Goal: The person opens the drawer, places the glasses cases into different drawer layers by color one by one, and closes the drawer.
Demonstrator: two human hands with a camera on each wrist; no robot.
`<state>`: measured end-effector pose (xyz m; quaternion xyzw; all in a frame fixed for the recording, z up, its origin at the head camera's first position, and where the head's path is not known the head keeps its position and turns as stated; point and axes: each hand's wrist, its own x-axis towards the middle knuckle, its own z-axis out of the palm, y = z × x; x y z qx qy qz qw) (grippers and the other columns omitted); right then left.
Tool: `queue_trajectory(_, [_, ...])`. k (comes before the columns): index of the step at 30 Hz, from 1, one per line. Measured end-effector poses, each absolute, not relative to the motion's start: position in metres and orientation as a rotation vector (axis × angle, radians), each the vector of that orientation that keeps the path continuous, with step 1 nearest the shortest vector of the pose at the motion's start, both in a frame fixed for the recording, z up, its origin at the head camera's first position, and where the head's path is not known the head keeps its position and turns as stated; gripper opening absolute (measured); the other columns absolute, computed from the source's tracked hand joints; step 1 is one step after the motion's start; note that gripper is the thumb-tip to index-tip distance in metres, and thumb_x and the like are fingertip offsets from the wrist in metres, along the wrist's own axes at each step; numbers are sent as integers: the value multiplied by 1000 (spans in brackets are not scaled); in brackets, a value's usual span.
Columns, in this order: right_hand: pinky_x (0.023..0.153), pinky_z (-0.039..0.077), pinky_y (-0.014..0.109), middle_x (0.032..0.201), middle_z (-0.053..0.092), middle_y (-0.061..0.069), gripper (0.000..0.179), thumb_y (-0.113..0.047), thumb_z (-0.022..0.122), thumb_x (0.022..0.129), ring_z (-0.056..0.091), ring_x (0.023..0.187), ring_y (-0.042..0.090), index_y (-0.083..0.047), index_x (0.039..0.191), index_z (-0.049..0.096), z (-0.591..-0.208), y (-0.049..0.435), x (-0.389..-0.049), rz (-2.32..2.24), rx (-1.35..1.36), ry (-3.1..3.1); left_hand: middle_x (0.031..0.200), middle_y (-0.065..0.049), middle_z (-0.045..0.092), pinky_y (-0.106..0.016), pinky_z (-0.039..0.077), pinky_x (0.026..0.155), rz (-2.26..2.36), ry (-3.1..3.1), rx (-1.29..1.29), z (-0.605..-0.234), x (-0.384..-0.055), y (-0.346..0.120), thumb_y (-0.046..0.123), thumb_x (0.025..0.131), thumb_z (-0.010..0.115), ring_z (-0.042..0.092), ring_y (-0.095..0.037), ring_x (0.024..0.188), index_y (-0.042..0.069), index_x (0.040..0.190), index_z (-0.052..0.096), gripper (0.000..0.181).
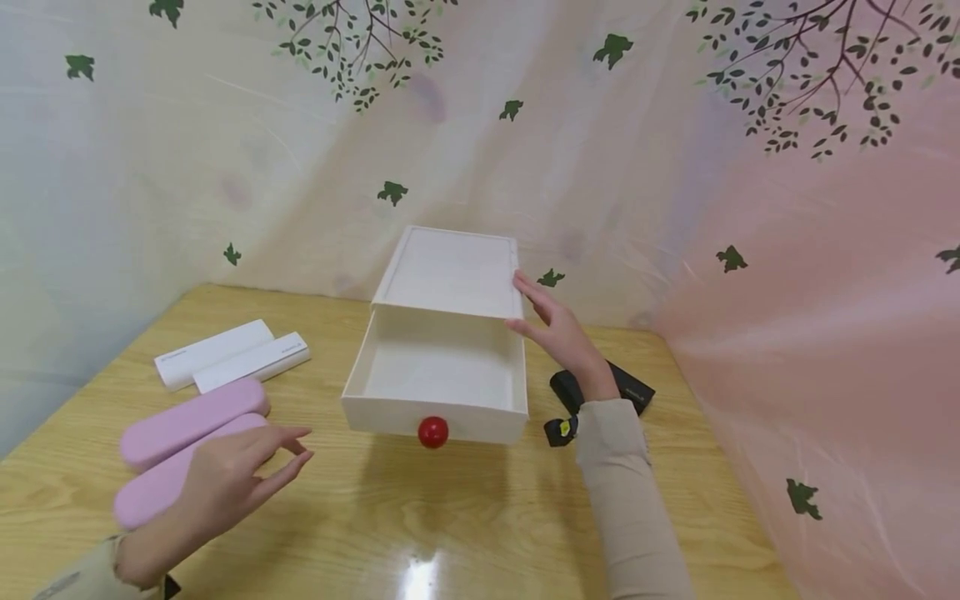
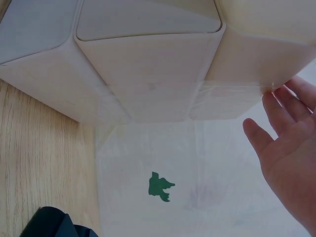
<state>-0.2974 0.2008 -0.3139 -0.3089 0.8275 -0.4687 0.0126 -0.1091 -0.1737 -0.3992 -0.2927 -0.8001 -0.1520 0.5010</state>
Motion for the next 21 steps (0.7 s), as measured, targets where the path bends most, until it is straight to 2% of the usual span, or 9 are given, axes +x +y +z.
queue_trajectory(9, [123,11,51,164,13,2,64,-16,58,97,9,152,22,-13,154,27,-313,200,-296,-1458,-957,2577,64,3,65,-26,38,37,-119,-2016,-667,-408,-108,-206,48,102,36,56,-13,49,9,86,69,54])
queue_trajectory(13, [123,11,51,164,13,2,64,-16,57,98,9,152,22,-14,154,26,-314,201,-297,-1462,-963,2574,69,1,67,-30,39,38,-51,-2055,-657,-412,-106,-218,46,103,34,57,-16,49,11,83,67,52])
queue_trajectory(18, [123,11,50,164,13,2,64,-15,57,97,9,152,21,-15,154,27,-315,201,-298,-1466,-965,2574,64,1,58,-29,27,34,-18,-2081,-604,-419,-106,-231,44,103,30,49,-17,46,12,76,60,52])
queue_trajectory(21, [123,12,51,164,13,2,64,-16,57,97,9,152,21,-15,154,27,-315,201,-298,-1465,-961,2577,63,-1,55,-30,26,34,-4,-2117,-561,-422,-104,-236,48,103,26,50,-21,48,9,75,58,57])
